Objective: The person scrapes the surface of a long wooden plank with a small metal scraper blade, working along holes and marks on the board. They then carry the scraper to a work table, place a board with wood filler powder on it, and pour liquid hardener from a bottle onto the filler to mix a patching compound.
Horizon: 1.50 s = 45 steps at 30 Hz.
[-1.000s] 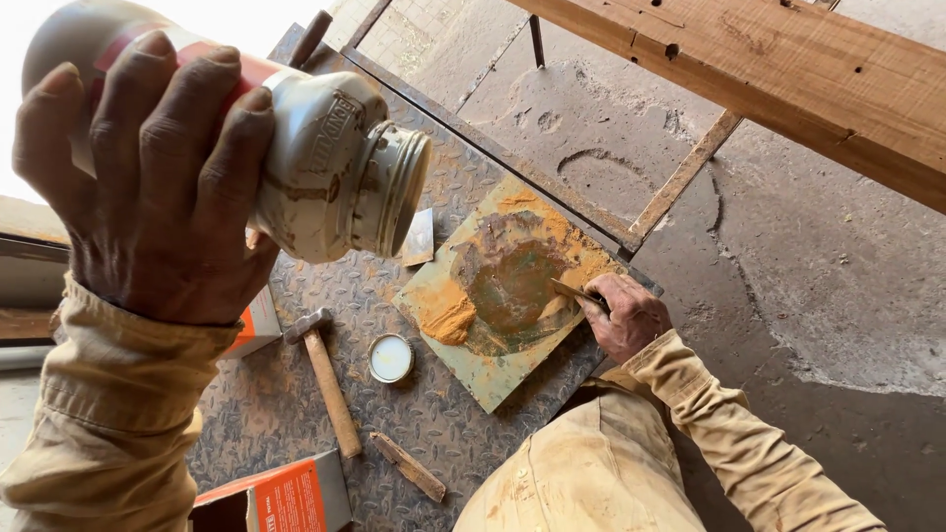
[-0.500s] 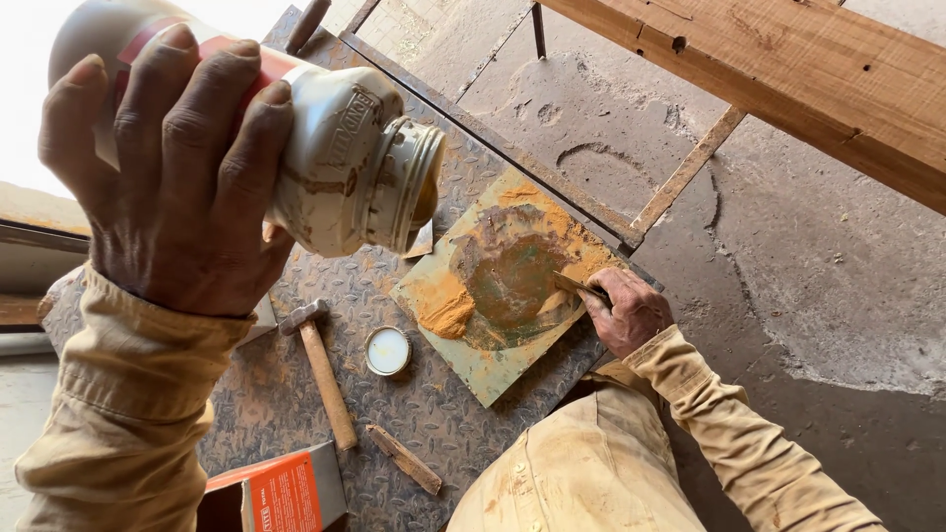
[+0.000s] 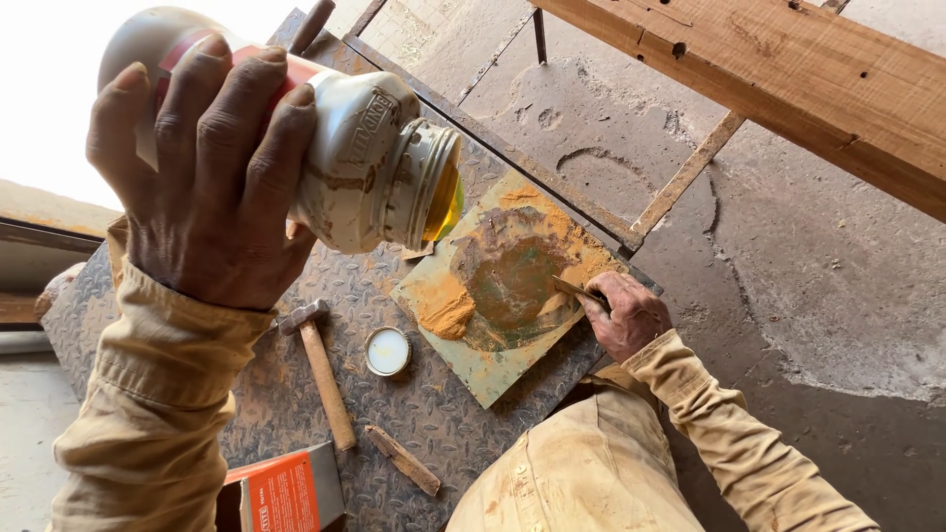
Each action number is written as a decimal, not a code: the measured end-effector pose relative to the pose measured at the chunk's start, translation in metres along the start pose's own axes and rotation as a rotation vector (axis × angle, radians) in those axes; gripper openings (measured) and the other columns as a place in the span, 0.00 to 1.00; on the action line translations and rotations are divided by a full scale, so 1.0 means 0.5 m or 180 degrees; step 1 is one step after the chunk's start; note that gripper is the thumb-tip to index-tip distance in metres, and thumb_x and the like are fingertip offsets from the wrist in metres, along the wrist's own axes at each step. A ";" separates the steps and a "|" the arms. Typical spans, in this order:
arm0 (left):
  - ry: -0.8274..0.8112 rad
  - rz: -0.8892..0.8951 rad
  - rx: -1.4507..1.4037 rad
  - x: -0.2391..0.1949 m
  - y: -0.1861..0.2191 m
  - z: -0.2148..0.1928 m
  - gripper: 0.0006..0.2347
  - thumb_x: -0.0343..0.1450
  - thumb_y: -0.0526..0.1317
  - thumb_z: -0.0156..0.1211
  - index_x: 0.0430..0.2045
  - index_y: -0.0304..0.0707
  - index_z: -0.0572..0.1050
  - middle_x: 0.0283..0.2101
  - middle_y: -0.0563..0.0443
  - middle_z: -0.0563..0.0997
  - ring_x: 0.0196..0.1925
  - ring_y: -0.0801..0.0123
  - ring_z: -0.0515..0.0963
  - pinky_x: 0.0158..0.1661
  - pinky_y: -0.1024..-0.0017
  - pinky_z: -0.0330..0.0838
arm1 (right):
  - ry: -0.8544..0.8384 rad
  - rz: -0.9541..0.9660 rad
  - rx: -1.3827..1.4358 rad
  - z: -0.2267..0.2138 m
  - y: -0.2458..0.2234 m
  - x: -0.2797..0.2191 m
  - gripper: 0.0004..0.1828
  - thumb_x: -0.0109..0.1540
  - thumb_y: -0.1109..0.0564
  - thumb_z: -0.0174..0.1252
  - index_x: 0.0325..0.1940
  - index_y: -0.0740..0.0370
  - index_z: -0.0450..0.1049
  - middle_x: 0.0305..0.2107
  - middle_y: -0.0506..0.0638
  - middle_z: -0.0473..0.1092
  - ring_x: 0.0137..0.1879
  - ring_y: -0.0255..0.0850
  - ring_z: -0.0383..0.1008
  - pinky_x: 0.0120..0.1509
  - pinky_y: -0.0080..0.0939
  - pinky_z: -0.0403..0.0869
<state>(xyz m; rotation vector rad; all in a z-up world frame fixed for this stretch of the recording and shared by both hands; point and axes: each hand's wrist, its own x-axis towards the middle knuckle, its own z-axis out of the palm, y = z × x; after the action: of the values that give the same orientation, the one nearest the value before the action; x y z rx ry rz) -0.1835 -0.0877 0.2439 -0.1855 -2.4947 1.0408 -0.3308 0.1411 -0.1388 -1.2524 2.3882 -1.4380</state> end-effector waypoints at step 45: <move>0.0433 -0.2578 -0.1985 -0.183 0.304 0.227 0.43 0.58 0.51 0.82 0.65 0.36 0.61 0.63 0.39 0.70 0.68 0.49 0.68 0.67 0.51 0.55 | -0.0469 0.0407 0.3614 -0.022 -0.007 0.189 0.14 0.60 0.70 0.62 0.50 0.66 0.79 0.46 0.58 0.79 0.52 0.44 0.80 0.64 0.47 0.78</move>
<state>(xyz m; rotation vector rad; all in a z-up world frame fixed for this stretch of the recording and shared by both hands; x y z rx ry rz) -0.1569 -0.0787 0.0352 0.5174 -2.3248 -0.0746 -0.3960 0.0840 -0.0998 -0.7970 1.1050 -2.0377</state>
